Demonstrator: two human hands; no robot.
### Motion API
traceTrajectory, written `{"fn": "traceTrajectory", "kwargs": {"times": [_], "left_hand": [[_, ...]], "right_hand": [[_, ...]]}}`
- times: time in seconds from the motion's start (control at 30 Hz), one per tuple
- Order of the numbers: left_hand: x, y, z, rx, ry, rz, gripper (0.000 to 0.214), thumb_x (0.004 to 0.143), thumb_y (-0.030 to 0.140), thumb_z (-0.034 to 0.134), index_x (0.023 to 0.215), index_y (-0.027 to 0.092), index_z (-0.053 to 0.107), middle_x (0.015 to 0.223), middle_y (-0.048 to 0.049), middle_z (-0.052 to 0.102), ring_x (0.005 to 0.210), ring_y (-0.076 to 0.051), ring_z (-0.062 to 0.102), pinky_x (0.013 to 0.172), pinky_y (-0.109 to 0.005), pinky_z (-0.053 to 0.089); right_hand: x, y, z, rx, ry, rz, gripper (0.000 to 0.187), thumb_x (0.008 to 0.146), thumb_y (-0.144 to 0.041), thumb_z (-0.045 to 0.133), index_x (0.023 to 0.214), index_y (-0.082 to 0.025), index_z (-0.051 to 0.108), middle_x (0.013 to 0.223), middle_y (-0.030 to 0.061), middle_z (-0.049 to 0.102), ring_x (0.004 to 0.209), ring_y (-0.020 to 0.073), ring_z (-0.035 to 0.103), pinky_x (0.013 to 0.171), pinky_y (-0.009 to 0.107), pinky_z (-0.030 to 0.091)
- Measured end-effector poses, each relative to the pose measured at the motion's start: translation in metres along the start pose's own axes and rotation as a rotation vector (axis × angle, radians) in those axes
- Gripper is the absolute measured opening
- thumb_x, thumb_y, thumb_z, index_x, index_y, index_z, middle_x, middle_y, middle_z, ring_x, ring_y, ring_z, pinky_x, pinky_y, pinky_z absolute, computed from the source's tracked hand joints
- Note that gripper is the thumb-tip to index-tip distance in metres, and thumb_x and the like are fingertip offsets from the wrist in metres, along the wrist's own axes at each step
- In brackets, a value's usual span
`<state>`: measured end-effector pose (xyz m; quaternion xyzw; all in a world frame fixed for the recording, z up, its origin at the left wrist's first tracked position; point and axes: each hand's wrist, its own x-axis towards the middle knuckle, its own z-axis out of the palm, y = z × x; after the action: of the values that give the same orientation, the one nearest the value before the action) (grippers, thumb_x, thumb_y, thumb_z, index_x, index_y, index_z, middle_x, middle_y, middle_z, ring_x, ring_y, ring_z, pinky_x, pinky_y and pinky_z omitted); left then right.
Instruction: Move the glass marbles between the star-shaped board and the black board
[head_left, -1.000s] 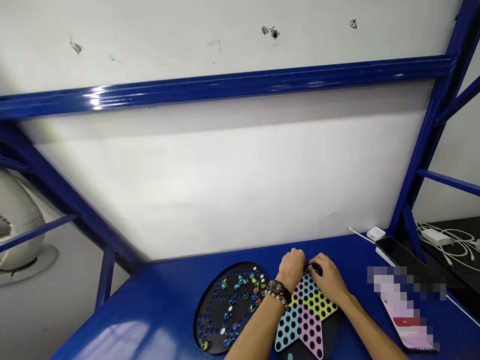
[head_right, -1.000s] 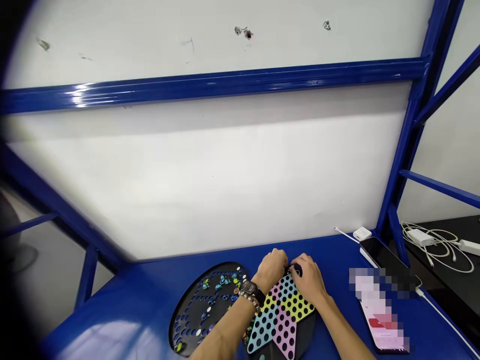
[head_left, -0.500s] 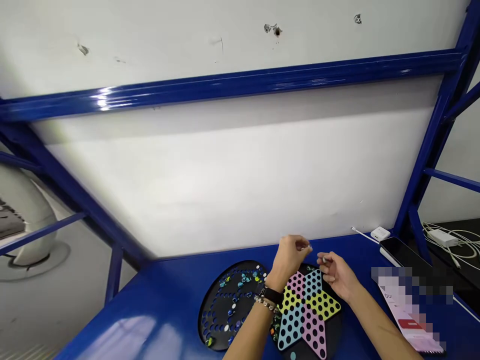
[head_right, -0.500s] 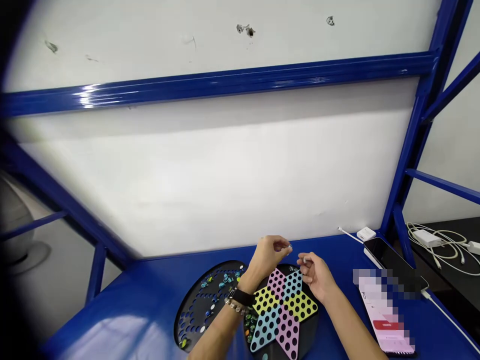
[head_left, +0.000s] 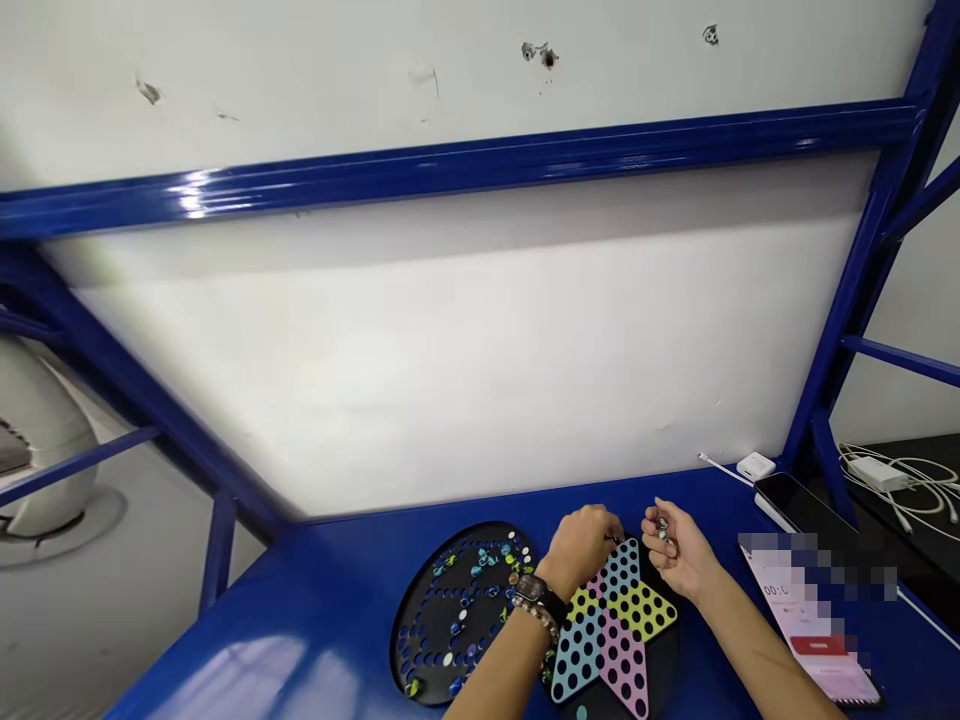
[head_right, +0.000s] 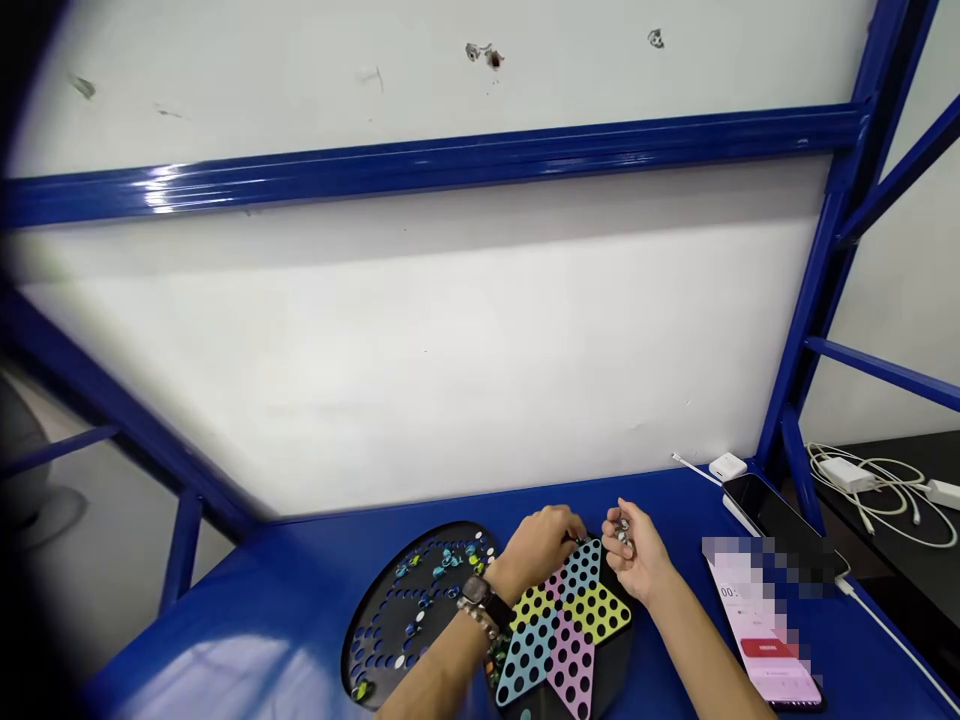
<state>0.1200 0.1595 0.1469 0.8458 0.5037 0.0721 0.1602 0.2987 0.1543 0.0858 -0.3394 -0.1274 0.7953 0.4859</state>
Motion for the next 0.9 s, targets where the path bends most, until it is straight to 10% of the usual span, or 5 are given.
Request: {"fn": "traceTrajectory", "kwargs": {"times": [0.63,0.9], "left_hand": [[0.020,-0.002,0.012,0.253,-0.155,0.064,0.031,0.086,0.001,0.058,0.093,0.024,0.078,0.100,-0.0075,0.075,0.092,-0.024,0.073,0.080,-0.032,0.056],[0.004,0.004,-0.015,0.010,0.106,0.037,0.027,0.099,0.025,0.053,0.121,0.023,0.068,0.118,-0.0053,0.072,0.102,-0.017,0.069,0.090,-0.026,0.054]], "right_hand": [[-0.001,0.005,0.003,0.062,0.027,0.041,0.036,0.096,-0.041,0.053,0.072,-0.015,0.060,0.055,-0.0009,0.055,0.033,0.0017,0.026,0.033,0.014,0.013],[-0.005,0.003,0.007,0.043,0.010,0.091,0.040,0.098,-0.044,0.049,0.075,-0.014,0.061,0.058,0.0010,0.058,0.034,0.0019,0.030,0.033,0.014,0.013]]}}
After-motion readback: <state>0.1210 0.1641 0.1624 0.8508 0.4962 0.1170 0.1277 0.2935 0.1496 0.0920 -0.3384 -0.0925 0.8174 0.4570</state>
